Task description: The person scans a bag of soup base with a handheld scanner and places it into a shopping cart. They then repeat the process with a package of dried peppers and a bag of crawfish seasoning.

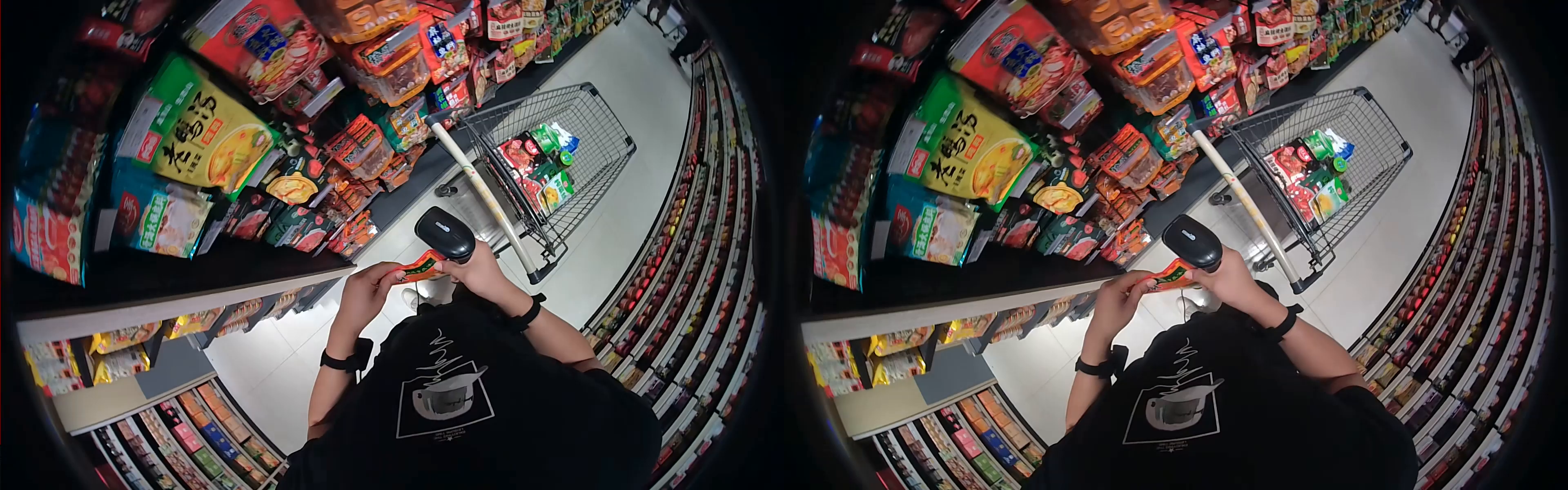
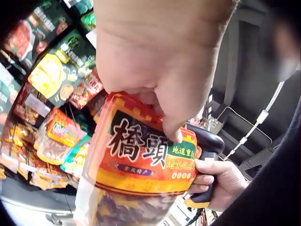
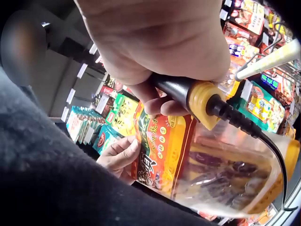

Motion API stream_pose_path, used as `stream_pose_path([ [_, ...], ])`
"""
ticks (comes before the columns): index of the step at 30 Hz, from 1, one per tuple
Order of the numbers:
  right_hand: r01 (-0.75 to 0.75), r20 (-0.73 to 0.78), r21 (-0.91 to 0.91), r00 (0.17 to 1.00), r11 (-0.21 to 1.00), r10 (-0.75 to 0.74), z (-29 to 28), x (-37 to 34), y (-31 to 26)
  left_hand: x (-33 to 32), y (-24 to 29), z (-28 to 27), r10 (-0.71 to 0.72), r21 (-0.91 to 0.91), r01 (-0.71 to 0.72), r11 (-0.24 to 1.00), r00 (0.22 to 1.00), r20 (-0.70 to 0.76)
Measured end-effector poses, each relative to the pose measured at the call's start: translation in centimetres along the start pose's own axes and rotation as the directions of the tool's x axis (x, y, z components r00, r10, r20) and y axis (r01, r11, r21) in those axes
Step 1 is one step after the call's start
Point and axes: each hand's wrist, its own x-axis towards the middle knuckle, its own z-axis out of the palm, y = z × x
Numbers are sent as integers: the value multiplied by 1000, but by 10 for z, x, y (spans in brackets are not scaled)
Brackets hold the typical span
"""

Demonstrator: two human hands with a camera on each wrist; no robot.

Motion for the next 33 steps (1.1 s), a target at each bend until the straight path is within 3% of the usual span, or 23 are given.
stream_pose_path([
  [1,29,-4,-3,1000,1000,-29,-10,3,4,9,0,7,-9,25,9,1000,1000,-22],
  [3,-115,-42,88,992,989,119,-28,11,8,29,1,21,-25,70,30,997,997,-69],
  [7,73,-124,184,991,980,-51,-66,28,6,69,2,29,-49,28,56,998,976,-213],
  [8,111,-138,215,987,970,-83,-75,29,6,74,3,28,-139,15,145,989,972,-191],
  [9,99,-68,397,995,912,-79,-84,30,-1,82,-9,28,-140,189,187,964,962,-237],
  [11,35,68,706,991,707,-117,-102,30,-18,94,-33,31,-163,241,236,941,944,-288],
  [12,-18,108,722,990,691,-86,-109,31,-13,100,-46,32,-123,287,214,934,945,-304],
  [15,-83,209,705,973,705,-94,-123,30,-11,121,-89,33,-188,413,304,859,936,-298],
  [16,-76,216,713,970,698,-115,-123,30,-10,127,-105,33,-220,324,319,891,926,-307],
  [21,-46,220,648,967,760,-128,-119,27,-12,160,-204,23,-339,253,400,881,906,-253],
  [23,-27,205,594,971,804,-119,-119,26,-19,178,-250,25,-323,173,367,914,916,-239],
  [24,-44,185,598,979,801,-84,-118,26,-28,186,-244,24,-293,186,345,920,921,-258],
  [25,-34,163,598,983,801,-80,-115,26,-28,194,-265,23,-356,115,388,914,906,-229],
  [28,1,111,587,990,809,-82,-106,32,-31,221,-305,18,-343,-62,337,939,931,-126],
  [31,13,17,601,999,799,-29,-87,42,-40,241,-300,7,-449,-192,444,875,894,20],
  [33,50,-47,560,998,827,-28,-74,48,-45,261,-314,5,-362,-64,362,930,932,11],
])
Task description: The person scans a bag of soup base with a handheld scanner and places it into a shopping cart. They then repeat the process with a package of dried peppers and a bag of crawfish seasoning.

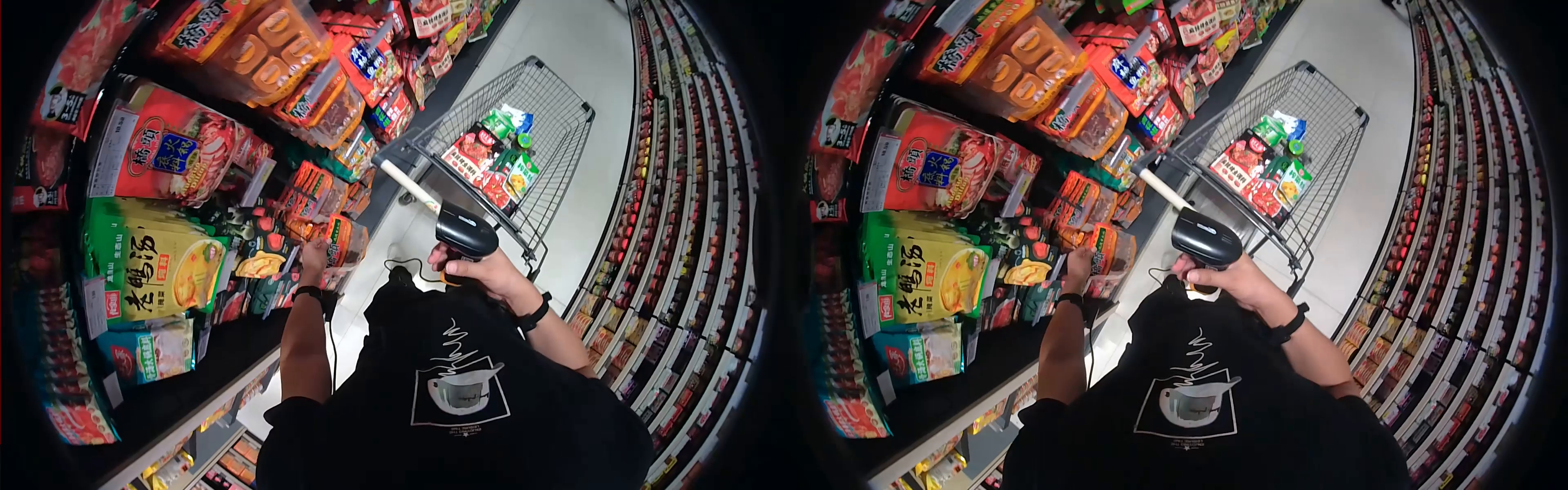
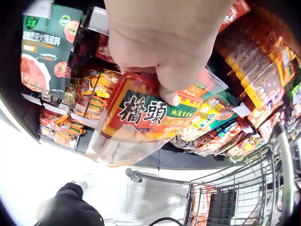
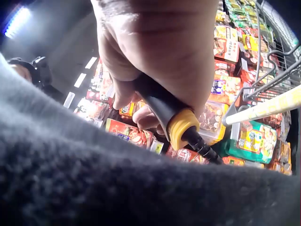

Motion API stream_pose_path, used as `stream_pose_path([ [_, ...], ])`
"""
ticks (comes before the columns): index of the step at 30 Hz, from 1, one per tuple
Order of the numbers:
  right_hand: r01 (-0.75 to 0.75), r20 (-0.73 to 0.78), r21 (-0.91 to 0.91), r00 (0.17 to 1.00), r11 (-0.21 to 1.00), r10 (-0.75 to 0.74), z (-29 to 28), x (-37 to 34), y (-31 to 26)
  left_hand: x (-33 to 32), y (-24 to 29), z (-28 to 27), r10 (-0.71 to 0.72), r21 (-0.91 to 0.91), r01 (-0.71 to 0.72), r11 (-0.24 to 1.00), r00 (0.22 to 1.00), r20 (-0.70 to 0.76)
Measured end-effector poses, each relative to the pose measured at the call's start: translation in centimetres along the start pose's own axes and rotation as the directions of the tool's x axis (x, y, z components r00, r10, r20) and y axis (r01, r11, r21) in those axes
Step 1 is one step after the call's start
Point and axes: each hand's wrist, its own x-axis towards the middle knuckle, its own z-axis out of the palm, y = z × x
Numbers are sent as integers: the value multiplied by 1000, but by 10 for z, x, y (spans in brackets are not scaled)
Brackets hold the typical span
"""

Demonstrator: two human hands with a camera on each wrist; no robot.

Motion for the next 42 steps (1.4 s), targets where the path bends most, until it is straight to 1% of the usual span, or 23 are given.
stream_pose_path([
  [2,-29,-49,-39,998,999,28,17,6,-4,24,-19,1,106,116,-104,988,994,-15],
  [3,-39,-68,-47,997,998,35,24,9,-4,29,-11,-1,126,140,-123,983,992,-11],
  [6,-64,-113,-72,992,995,56,40,19,0,41,8,-2,42,324,-10,946,995,-92],
  [7,-69,-120,-83,991,994,59,43,22,5,45,11,-3,64,367,-29,930,994,-84],
  [10,-101,-154,-122,985,987,82,56,29,11,57,13,-3,130,390,-74,918,984,-119],
  [11,-111,-167,-127,982,986,89,61,30,11,61,11,-4,240,385,-180,905,964,-115],
  [14,-117,-195,-126,977,985,91,68,35,13,56,34,-12,145,431,-68,900,979,-147],
  [15,-112,-206,-123,975,986,85,68,36,13,54,39,-15,167,390,-97,916,974,-151],
  [16,-108,-213,-123,974,987,80,68,36,13,65,24,-11,210,301,-143,943,957,-201],
  [17,-104,-221,-124,972,987,74,67,36,11,85,-7,-2,245,210,-194,958,936,-252],
  [18,-100,-229,-126,971,987,69,66,35,9,97,-22,6,272,117,-247,962,912,-307],
  [19,-100,-236,-133,970,986,67,66,34,5,85,7,-3,196,274,-125,954,948,-250],
  [20,-94,-238,-131,969,987,60,64,33,4,79,24,-8,177,198,-135,971,962,-210],
  [22,-83,-241,-126,969,989,51,59,29,2,77,33,-13,142,45,-138,989,982,-126],
  [23,-79,-246,-117,968,990,48,55,27,3,107,-11,2,136,-174,-165,971,976,-171],
  [26,-68,-271,-120,962,990,33,47,21,-4,118,-22,-4,295,153,-266,952,931,-216],
  [27,-49,-249,-113,968,992,20,43,21,-4,107,-8,-8,297,309,-221,925,927,-227],
  [28,-50,-286,-124,958,991,13,41,18,-6,116,-23,-2,337,168,-303,938,909,-245],
  [30,-22,-300,-99,954,995,-8,38,14,-10,132,-46,8,397,-121,-447,886,867,-299],
  [33,-10,-336,-110,942,994,-28,28,9,-10,115,0,-7,321,120,-299,947,906,-277],
  [35,6,-347,-108,937,994,-43,22,7,-8,112,12,-11,316,120,-294,948,909,-271],
  [39,18,-354,-106,934,994,-55,16,12,-9,121,-3,-7,327,93,-313,945,899,-290],
  [42,33,-350,-110,934,993,-70,16,19,-12,116,-3,-8,281,94,-266,959,930,-237],
])
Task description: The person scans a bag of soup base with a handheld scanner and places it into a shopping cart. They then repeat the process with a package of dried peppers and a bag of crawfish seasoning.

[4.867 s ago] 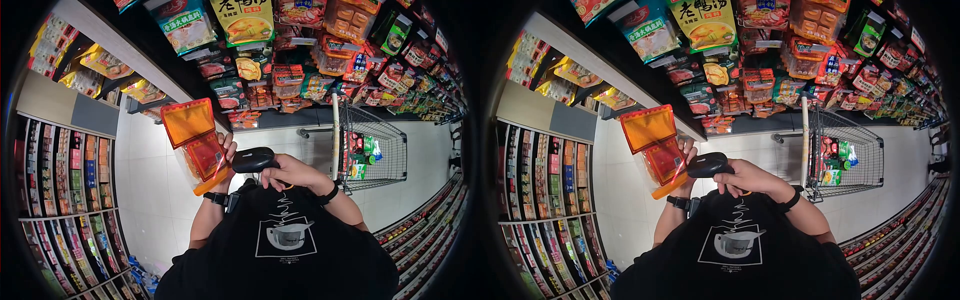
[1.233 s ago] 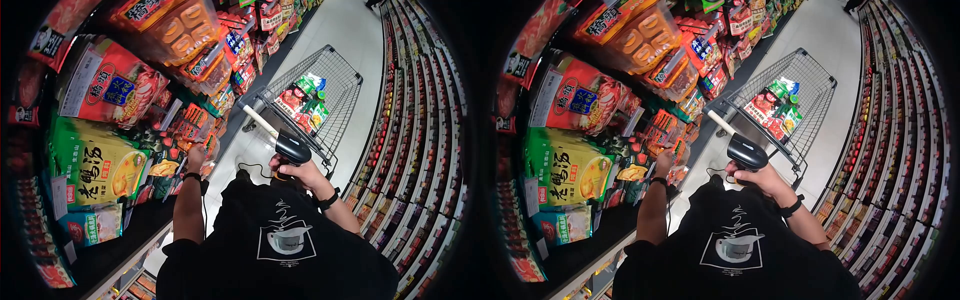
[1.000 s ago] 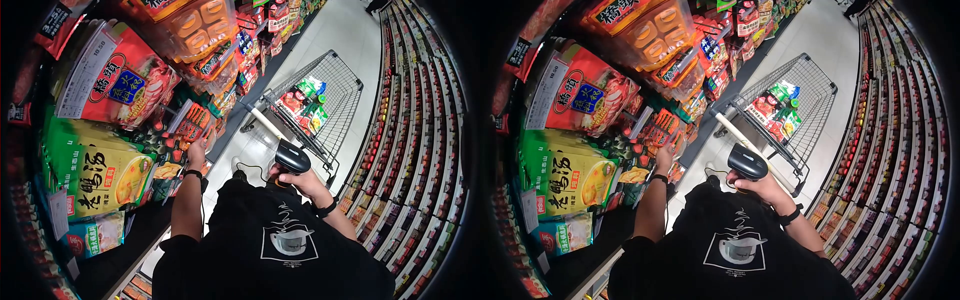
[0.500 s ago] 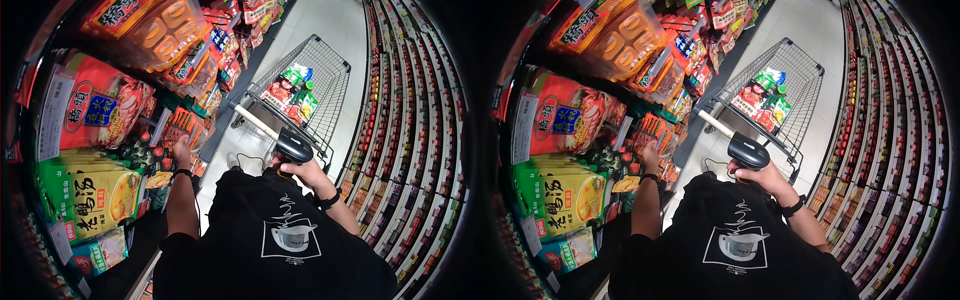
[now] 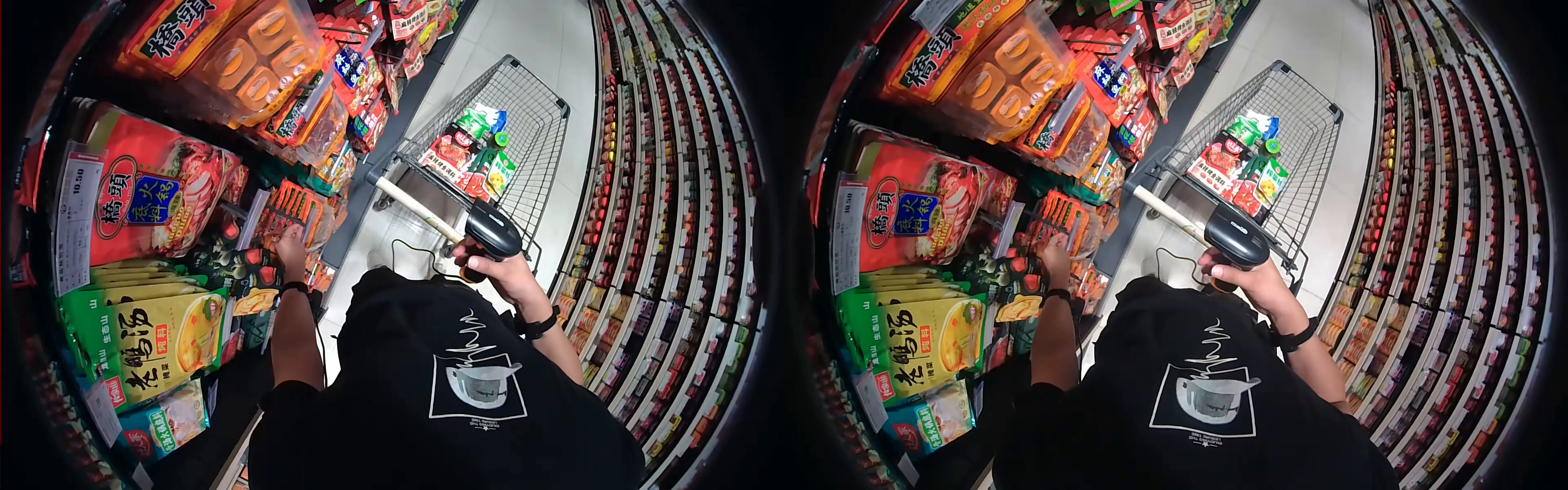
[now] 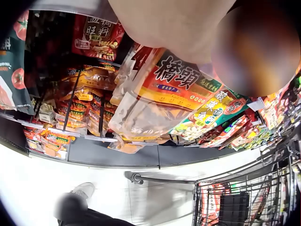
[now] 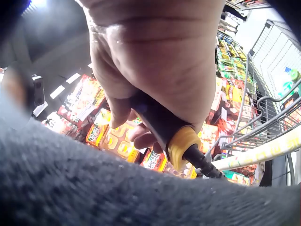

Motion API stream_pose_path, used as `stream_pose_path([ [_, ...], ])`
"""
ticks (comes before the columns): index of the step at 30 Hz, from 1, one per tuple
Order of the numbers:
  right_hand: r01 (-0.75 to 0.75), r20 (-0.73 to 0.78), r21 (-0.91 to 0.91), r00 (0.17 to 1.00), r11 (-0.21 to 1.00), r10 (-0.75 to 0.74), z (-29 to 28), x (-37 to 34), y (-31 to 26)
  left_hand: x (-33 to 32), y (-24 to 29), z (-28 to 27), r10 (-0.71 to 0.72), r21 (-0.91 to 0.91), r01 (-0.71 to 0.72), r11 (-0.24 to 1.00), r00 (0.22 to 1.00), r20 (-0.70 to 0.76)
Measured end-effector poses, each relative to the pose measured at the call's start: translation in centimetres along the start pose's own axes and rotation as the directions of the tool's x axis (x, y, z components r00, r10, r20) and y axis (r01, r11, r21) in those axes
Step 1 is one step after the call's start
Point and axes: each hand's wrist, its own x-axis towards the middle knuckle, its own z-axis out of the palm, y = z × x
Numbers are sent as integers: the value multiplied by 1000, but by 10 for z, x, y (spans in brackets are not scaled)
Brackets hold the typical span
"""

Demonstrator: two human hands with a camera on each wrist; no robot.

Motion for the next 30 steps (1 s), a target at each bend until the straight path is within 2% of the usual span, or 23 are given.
stream_pose_path([
  [3,-21,6,-17,1000,1000,21,2,7,-3,-5,12,-1,-64,-253,46,966,996,-65],
  [6,-49,8,-36,999,998,49,4,12,-6,-3,24,-8,18,-80,-26,996,995,-98],
  [9,-63,17,-37,998,997,64,6,16,-7,-1,16,-2,-45,-216,36,976,998,-36],
  [12,-52,8,-57,999,997,53,9,18,-10,-3,22,2,-21,-141,10,990,997,-77],
  [15,-54,10,-47,998,997,54,9,19,-9,-4,38,-7,-131,-106,128,986,991,-17],
  [18,-63,10,-32,998,997,64,6,19,-7,-9,55,-13,-89,-77,87,993,996,-19],
  [21,-71,0,-34,997,997,71,3,18,-7,2,4,9,91,-130,-105,986,990,-104],
  [27,-60,-19,-41,998,997,60,0,18,-7,3,-3,10,93,-70,-100,993,991,-101],
  [30,-69,-24,-47,997,997,68,0,18,-7,-4,28,-3,3,-6,-3,1000,999,-42],
])
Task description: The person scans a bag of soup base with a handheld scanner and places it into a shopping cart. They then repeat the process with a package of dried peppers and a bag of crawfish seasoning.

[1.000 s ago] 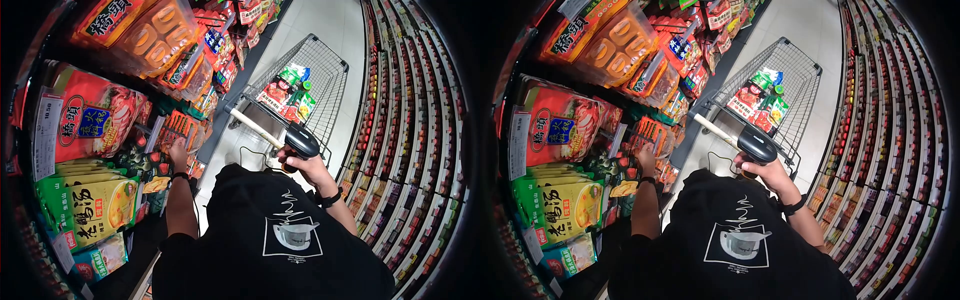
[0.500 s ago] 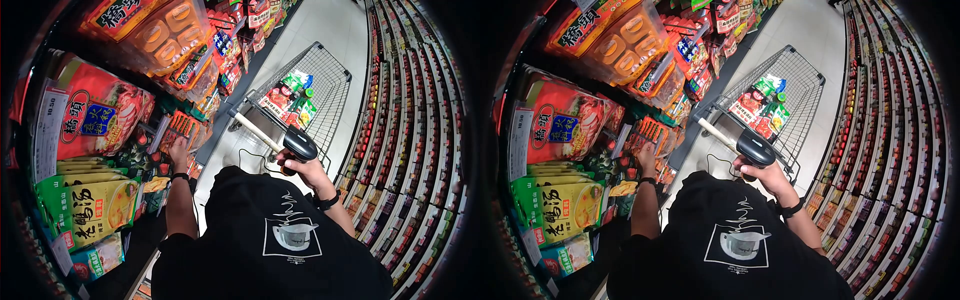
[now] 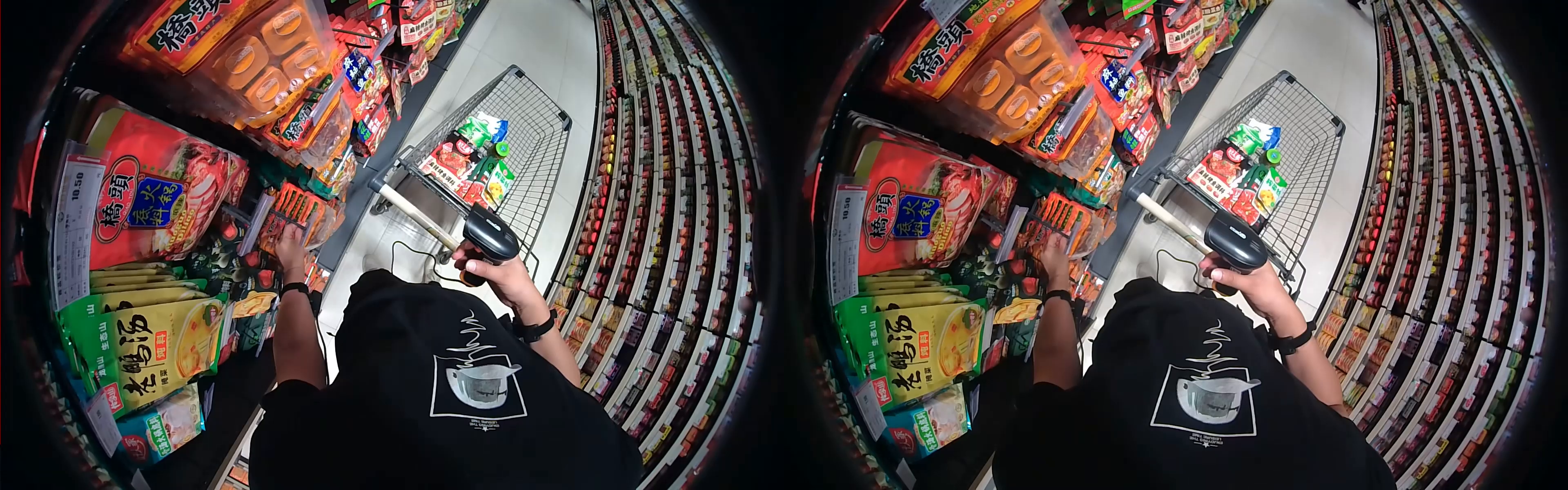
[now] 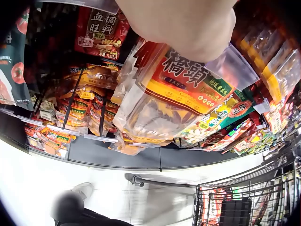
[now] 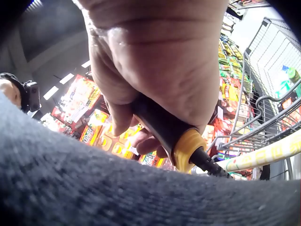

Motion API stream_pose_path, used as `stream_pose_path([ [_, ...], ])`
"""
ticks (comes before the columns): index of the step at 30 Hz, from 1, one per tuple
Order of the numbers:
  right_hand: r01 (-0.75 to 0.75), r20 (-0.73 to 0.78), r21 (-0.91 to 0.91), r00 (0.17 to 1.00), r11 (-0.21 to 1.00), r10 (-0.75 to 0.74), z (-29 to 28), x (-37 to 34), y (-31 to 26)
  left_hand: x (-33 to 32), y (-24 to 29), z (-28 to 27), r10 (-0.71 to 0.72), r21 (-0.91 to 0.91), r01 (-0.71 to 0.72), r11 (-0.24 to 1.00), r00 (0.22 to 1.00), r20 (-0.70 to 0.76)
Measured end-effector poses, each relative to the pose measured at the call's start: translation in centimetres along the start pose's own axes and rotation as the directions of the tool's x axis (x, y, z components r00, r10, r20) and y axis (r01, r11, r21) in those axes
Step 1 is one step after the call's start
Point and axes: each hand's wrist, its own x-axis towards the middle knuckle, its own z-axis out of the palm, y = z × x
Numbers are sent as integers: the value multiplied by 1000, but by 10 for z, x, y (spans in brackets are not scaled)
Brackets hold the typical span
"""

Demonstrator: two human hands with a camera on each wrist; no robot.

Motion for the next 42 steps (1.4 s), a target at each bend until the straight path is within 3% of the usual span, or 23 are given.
stream_pose_path([
  [3,1,0,-1,1000,1000,-1,0,1,1,-2,7,0,-10,-101,9,995,1000,-10],
  [9,2,9,-1,1000,1000,-2,1,1,2,-2,6,2,210,24,-209,978,973,-96],
  [12,-7,7,4,1000,1000,7,1,0,2,-4,19,-2,159,-48,-162,986,985,-63],
  [15,3,6,-14,1000,1000,-3,2,0,1,-3,28,-10,195,114,-195,974,981,12],
  [18,9,1,-22,1000,1000,-9,3,0,3,-2,23,-7,206,-45,-206,977,978,-15],
  [24,0,11,-13,1000,1000,0,5,-1,3,1,6,-2,-18,-200,23,980,999,29],
  [27,-7,6,-34,1000,999,7,4,0,4,1,4,-3,7,-200,-2,980,1000,27],
  [30,-19,4,-30,1000,999,19,5,0,4,-3,13,-5,-68,-162,71,984,997,22],
  [33,-36,6,-21,999,999,36,4,-1,3,-1,9,-5,17,-179,-11,984,999,35],
  [36,-19,5,-26,1000,999,19,3,0,4,1,-1,-3,9,-26,-8,1000,1000,29],
  [42,-8,-6,-35,1000,999,8,3,1,7,3,-14,4,100,-97,-106,990,993,-62],
])
